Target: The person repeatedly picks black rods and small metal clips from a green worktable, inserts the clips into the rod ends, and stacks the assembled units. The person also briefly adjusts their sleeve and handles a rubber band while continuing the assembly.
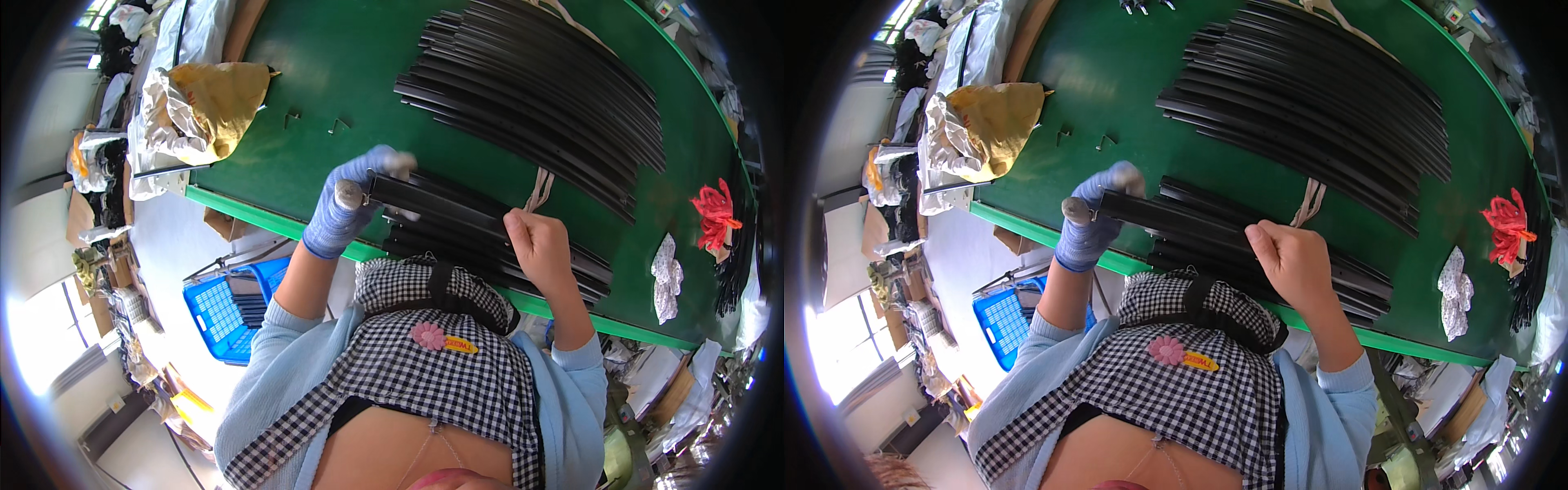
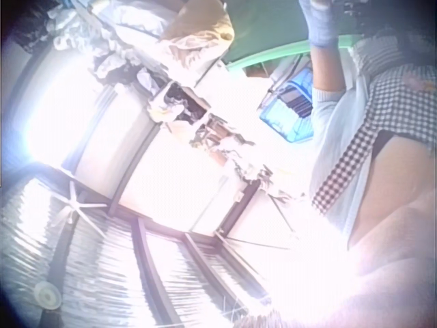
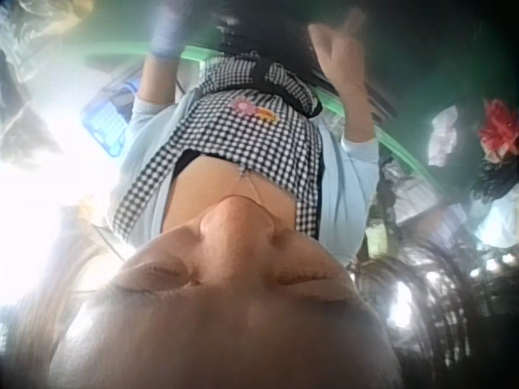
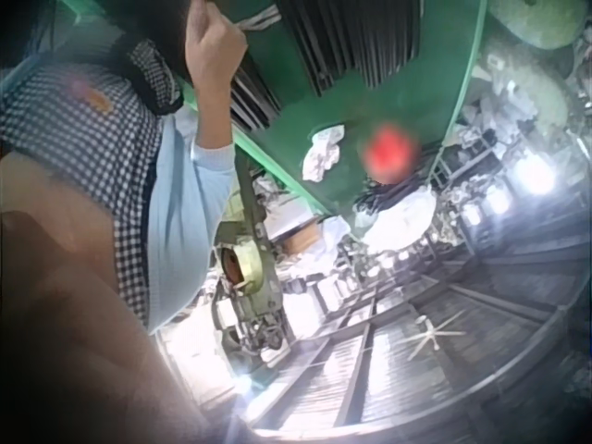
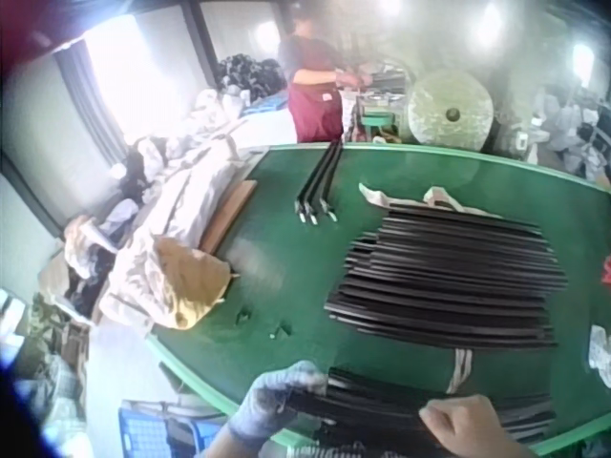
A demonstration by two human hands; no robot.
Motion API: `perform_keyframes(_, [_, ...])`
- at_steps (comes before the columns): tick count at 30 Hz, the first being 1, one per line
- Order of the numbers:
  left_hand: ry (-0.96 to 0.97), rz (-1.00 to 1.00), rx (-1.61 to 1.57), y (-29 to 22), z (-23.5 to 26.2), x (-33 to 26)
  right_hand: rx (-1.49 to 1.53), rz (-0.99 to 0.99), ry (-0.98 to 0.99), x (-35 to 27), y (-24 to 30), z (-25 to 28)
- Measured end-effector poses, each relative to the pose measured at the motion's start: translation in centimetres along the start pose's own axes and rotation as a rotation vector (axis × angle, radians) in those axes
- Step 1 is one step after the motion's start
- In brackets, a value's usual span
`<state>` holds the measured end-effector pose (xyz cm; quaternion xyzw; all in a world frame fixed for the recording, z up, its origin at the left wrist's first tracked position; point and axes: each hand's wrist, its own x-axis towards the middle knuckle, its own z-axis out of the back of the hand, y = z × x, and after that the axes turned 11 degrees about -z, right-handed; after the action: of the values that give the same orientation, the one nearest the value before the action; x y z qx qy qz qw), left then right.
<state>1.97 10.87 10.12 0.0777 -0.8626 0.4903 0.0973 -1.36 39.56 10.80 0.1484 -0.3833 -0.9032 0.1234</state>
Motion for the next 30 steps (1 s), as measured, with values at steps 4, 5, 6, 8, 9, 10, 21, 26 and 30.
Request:
perform_keyframes(4, [0.062, 0.120, -0.121, -0.2, -0.7, -0.3, 0.008, -0.037, 0.005, -1.2, 0.5, 0.8])
perform_keyframes(5, [0.070, 0.132, -0.114, -0.4, -1.1, -0.3, 0.004, -0.051, 0.005, -1.5, 0.7, 1.0])
perform_keyframes(6, [0.078, 0.145, -0.107, -0.6, -1.3, -0.2, 0.005, -0.060, 0.011, -1.8, 0.7, 1.1])
perform_keyframes(8, [0.083, 0.143, -0.060, -0.3, -1.7, -0.4, 0.008, -0.077, 0.022, -2.1, 0.6, 1.3])
perform_keyframes(9, [0.025, 0.238, -0.111, -0.2, -2.0, -0.6, 0.028, -0.111, 0.035, -2.3, 0.4, 1.2])
perform_keyframes(10, [-0.034, 0.334, -0.162, -0.3, -2.3, -1.0, 0.048, -0.145, 0.048, -2.5, 0.0, 0.8])
perform_keyframes(21, [0.075, 0.596, -0.642, 0.5, 0.1, -1.5, 0.014, -0.214, 0.061, -4.0, 0.2, 0.3])
perform_keyframes(26, [-0.001, 0.663, -0.553, 0.0, -0.1, -1.9, -0.045, -0.206, 0.050, -4.1, 0.4, 0.6])
perform_keyframes(30, [-0.100, 0.596, -0.473, -0.7, -0.4, -1.9, -0.045, -0.214, 0.019, -3.9, 0.1, 0.4])
